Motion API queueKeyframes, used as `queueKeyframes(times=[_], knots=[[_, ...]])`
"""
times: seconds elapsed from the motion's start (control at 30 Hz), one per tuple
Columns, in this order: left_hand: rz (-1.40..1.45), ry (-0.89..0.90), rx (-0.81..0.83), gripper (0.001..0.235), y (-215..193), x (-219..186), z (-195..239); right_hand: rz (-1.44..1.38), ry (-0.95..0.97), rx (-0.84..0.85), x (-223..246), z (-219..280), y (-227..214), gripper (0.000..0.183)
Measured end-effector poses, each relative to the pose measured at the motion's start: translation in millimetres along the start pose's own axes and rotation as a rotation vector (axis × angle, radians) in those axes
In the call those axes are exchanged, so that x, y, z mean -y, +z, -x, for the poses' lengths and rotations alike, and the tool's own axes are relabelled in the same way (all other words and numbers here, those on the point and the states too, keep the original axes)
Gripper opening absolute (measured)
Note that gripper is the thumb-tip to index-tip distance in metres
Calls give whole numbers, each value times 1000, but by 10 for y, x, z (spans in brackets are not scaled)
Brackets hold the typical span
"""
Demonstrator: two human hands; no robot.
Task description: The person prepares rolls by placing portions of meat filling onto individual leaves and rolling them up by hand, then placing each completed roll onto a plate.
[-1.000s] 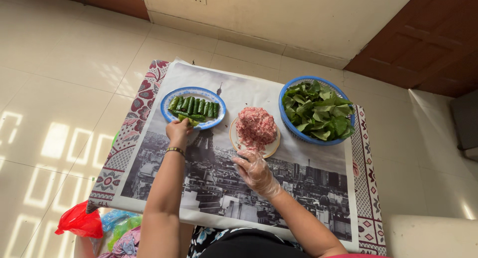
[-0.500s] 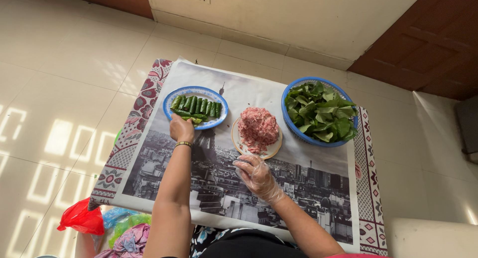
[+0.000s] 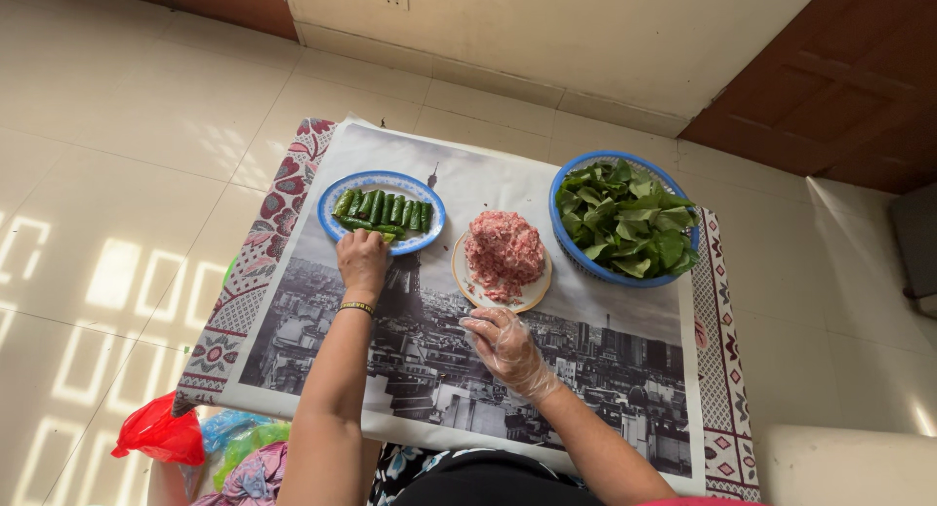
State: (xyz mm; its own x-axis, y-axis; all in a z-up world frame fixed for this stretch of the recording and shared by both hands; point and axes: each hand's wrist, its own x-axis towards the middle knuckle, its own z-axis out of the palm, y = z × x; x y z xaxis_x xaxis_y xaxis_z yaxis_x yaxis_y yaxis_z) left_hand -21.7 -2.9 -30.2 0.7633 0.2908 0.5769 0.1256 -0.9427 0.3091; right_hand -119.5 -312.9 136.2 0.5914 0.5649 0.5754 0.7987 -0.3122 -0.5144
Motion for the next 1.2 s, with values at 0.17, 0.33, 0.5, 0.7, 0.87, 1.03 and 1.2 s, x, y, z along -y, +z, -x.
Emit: queueKeyframes(times=[0.17, 0.33, 0.5, 0.7, 0.87, 1.03, 1.2], knots=[[-29, 50, 48, 13, 16, 55, 23, -5, 1, -1, -3, 19, -37, 26], [-47, 133, 100, 24, -138, -19, 52, -31, 72, 16, -33, 110, -124, 26], [-36, 69, 173, 34, -370, -156, 7, -21, 69, -6, -227, 226, -196, 18], [131, 95, 85, 27, -611, -652, 168, 218, 277, -209, -1052, 472, -523, 13], [319, 137, 52, 23, -764, -1221, 346, 724, 404, -111, -1619, 306, -1160, 33], [511, 134, 125, 23, -996, -1737, 363, 1037, 199, -27, -1916, -74, -1266, 22], [714, 108, 159, 13, -1294, -1976, 277, 179, 1065, -161, -1906, -169, -1422, 15]])
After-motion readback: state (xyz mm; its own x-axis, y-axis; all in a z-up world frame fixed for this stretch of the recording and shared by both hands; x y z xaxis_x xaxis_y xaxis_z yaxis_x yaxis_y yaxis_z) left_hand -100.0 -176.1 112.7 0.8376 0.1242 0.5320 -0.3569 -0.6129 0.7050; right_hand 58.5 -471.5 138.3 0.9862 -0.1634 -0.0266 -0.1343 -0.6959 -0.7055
